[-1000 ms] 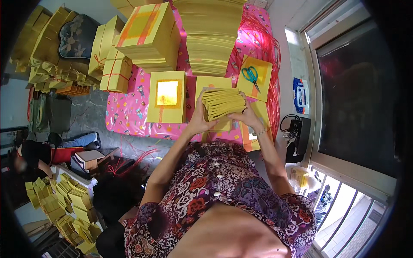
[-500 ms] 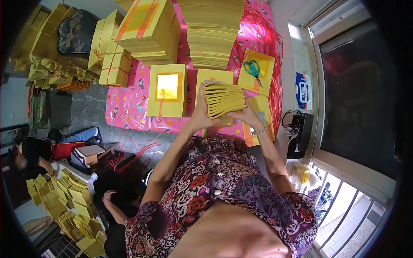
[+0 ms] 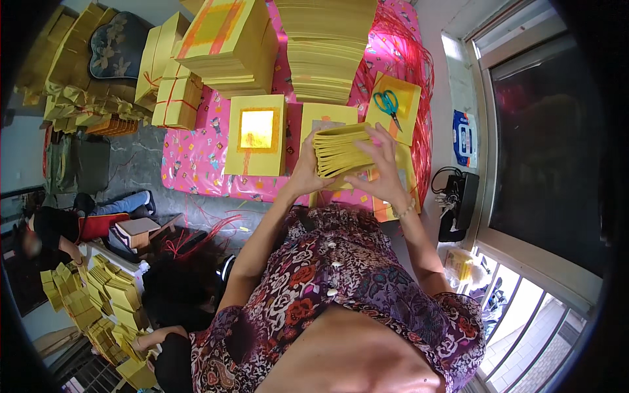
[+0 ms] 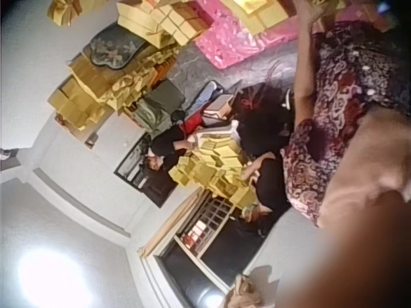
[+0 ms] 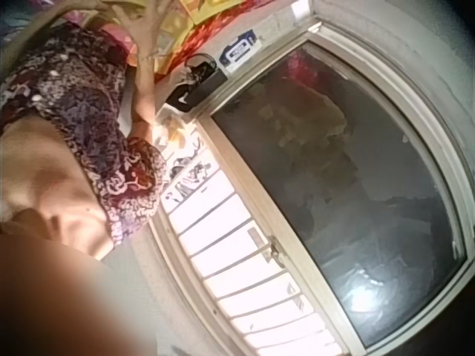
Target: Stacking and organizing sheets of yellow joss paper.
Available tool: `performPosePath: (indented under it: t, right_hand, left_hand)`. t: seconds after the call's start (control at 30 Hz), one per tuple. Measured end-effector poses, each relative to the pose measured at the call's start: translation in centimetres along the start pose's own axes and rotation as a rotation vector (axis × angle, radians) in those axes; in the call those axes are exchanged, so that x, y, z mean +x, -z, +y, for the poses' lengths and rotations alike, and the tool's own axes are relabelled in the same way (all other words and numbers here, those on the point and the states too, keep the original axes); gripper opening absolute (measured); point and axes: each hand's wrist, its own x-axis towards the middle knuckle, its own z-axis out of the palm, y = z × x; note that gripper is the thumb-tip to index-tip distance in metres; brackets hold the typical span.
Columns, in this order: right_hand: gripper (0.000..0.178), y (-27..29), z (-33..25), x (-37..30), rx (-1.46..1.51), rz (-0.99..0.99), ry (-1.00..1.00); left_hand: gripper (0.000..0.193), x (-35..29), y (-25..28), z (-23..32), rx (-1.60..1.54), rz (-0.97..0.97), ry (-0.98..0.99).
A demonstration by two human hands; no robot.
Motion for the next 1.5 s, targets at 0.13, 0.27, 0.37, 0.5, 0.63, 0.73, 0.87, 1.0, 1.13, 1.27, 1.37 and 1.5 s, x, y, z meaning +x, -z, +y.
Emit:
performPosePath:
  t: [0.13, 0.27, 0.37, 0.5, 0.63, 0.73, 0.87, 1.0, 1.13, 1.27, 1.37, 1.5]
  right_hand:
    - [0.048, -0.7, -2.6, 0.3, -0.212, -0.14, 0.154]
    - [0.035, -2.0, -2.2, -0.2, -0.289, -0.178, 0.165]
    - [0.033, -2.3, -2.2, -0.3, -0.28, -0.18, 0.191]
    - [0.033, -2.2, -2.0, -0.3, -0.285, -0.18, 0.194]
    - [0.032, -2.1, -2.5, -0.1, -0.263, -0.16, 0.15]
    - [0.03, -1.9, -2.6, 0.3, -0.27, -0.137, 0.129]
    - [0.027, -1.9, -2.5, 0.7, -0.306, -0.146, 0.147]
    - [0.026, -1.9, -2.2, 0.4, -0.317, -0.149, 0.15]
    - [0.03, -1.9, -2.2, 0.6, -0.315, -0.146, 0.155]
    - [0.034, -2.0, -2.3, 0.9, -0.337, -0.133, 0.14]
    - [0.036, -2.2, -2.3, 1.1, -0.357, -0.15, 0.128]
    - [0.035, -2.2, -2.3, 1.2, -0.345, -0.15, 0.13]
  left_hand:
    - [0.114, -0.2, -0.2, -0.5, -0.067, 0.017, 0.002]
    - [0.115, 0.0, -0.2, -0.2, -0.095, 0.01, -0.012]
    - [0.116, -0.3, 0.0, -0.6, -0.015, 0.026, -0.033]
    - [0.116, -0.3, -0.4, -1.1, -0.119, 0.016, 0.024]
    - [0.114, -0.2, -0.4, -0.7, -0.1, 0.026, -0.019]
    - [0.113, -0.3, -0.4, -0.7, -0.1, 0.028, -0.024]
    - [0.112, -0.3, -0.3, -1.0, -0.055, 0.021, -0.026]
    - [0.112, -0.2, -0.3, -0.3, -0.106, 0.031, -0.013]
    - [0.111, -0.1, -0.3, -0.5, -0.096, 0.041, -0.029]
    - [0.111, -0.2, -0.3, -0.6, -0.054, 0.032, -0.02]
    - [0.112, -0.1, -0.3, -0.5, -0.035, 0.038, -0.024]
    - [0.113, -0.1, -0.3, -0.7, -0.066, 0.049, -0.041]
